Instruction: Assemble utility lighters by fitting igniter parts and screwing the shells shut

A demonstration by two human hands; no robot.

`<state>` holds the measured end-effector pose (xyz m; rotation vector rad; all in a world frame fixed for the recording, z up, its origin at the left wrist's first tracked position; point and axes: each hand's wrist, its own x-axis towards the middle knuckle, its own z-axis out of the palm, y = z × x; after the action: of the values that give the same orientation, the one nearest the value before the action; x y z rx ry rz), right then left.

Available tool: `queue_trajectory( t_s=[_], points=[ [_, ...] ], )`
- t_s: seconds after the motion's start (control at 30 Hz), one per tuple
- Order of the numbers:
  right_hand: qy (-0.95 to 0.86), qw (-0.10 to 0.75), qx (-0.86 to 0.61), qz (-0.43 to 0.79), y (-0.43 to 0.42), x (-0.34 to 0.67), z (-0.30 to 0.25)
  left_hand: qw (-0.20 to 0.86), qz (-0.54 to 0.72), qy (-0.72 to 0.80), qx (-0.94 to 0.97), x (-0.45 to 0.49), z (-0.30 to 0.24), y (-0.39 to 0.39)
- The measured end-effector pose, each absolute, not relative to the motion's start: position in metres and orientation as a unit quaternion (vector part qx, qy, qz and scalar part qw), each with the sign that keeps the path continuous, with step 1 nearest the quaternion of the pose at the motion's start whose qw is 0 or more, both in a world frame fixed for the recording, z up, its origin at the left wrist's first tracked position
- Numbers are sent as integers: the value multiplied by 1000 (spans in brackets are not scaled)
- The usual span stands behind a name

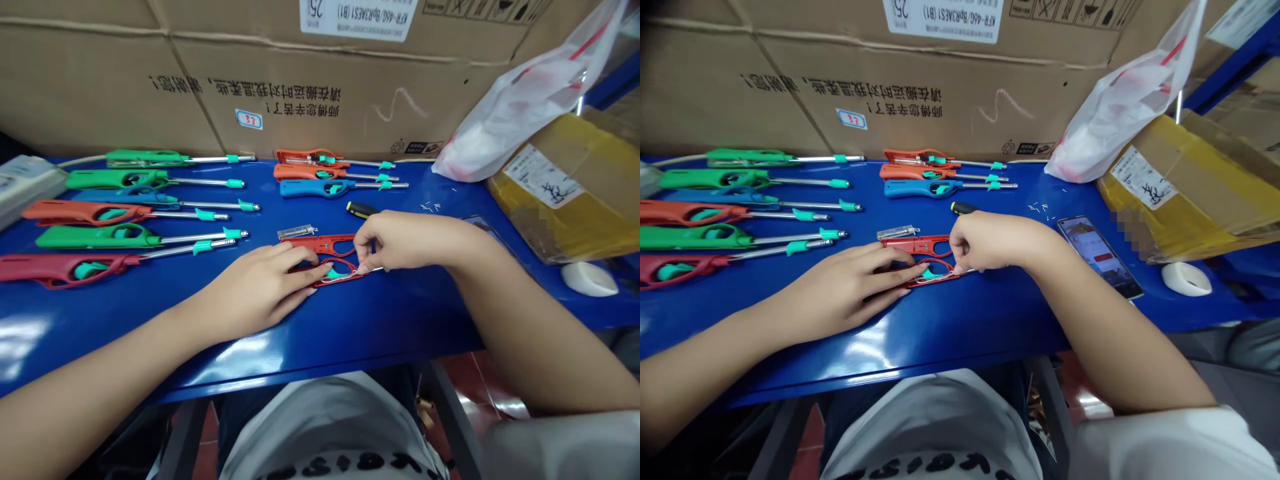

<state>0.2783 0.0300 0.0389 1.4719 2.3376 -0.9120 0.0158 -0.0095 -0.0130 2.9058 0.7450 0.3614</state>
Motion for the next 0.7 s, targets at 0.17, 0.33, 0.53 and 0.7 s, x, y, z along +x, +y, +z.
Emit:
queue_trajectory(
  t_s=[0.17,0.33,0.53,0.7],
  points=[
    [817,72,486,-302,25,281,44,66,158,257,951,5,-14,-4],
    [825,-70,488,-277,17,270,31,83,166,250,950,4,-13,-1],
    [812,-65,496,-300,14,257,6,68,172,239,953,7,-16,-1],
    [786,-60,539,-297,15,253,7,50,165,239,956,8,-16,-1]
  ],
)
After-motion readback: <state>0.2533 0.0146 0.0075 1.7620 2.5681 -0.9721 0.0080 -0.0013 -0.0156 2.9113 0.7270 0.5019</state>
